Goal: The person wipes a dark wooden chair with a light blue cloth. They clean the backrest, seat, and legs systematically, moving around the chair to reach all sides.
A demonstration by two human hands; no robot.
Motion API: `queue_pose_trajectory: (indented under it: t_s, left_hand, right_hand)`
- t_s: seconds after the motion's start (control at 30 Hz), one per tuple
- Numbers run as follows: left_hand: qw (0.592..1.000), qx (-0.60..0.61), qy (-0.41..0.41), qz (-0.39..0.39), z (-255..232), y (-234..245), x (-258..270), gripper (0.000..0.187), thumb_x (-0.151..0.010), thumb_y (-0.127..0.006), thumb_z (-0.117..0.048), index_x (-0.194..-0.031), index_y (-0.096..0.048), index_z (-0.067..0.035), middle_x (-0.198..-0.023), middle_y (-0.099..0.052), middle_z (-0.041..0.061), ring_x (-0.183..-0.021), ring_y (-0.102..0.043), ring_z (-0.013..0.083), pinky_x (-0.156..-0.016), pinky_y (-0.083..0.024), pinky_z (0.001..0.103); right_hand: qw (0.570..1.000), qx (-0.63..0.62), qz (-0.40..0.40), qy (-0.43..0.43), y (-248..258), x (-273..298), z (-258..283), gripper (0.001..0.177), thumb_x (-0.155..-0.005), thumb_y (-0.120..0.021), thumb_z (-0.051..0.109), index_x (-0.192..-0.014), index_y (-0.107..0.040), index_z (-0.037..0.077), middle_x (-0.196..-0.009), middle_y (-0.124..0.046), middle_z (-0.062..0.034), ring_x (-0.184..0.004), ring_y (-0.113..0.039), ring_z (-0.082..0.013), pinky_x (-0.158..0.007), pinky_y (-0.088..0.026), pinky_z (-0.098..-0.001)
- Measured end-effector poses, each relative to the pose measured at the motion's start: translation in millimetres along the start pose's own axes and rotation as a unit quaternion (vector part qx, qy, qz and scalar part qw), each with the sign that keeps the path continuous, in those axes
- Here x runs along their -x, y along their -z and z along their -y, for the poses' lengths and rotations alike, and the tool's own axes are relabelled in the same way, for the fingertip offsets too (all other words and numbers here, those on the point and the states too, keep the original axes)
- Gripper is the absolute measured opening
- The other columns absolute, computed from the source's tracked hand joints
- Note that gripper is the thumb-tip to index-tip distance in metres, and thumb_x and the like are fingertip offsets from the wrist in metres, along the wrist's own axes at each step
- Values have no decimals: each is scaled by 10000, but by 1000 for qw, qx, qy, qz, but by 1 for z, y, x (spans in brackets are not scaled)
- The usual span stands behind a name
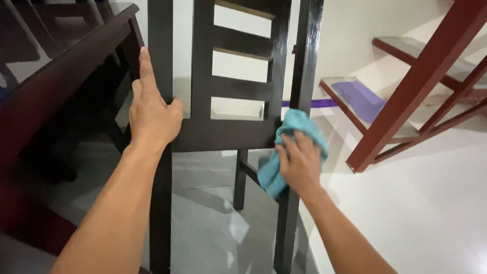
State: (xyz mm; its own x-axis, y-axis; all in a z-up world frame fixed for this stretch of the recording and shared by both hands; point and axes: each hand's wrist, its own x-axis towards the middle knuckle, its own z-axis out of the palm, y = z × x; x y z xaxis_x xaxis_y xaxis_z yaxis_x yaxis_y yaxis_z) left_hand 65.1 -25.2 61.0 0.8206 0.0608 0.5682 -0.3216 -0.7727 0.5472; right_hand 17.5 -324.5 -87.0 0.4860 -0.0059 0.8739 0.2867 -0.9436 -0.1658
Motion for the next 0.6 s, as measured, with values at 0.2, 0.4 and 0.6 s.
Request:
queue_pose_trajectory:
  t_s: [0.2, 0.4, 0.6]
  left_hand:
    - [998, 11, 50, 38, -10, 9, -1, 1027, -883, -627, -20, -1652, 30, -197, -1195, -495, 200, -812, -671, 278, -761, -591, 413]
    - [999, 5, 25, 25, -7, 11, -4, 1018, -888, -643, -41, -1650, 15, -185, -1174, -504, 198, -796, -664, 257, -739, -592, 395]
    - [1000, 0, -12, 9, 6, 2, -2, 1027, -883, -649, -21, -1656, 15, -150, -1187, -504, 216, -795, -667, 267, -776, -578, 406]
  right_hand:
    - [998, -16, 39, -55, -13, 67, 5, 265, -893, -657, 88, -1147, -714, 35, -1276, -649, -198, -1162, -599, -380, -1045, -462, -469]
    - [993, -40, 13, -112, -16, 92, 12, 469, -946, -656, 205, -1356, -589, -12, -1393, -557, -267, -1311, -525, -445, -1092, -423, -512]
    - [979, -92, 55, -175, -29, 39, -21, 725, -1086, -565, 344, -1541, -267, -136, -1568, -274, -397, -1426, -313, -563, -1138, -307, -530]
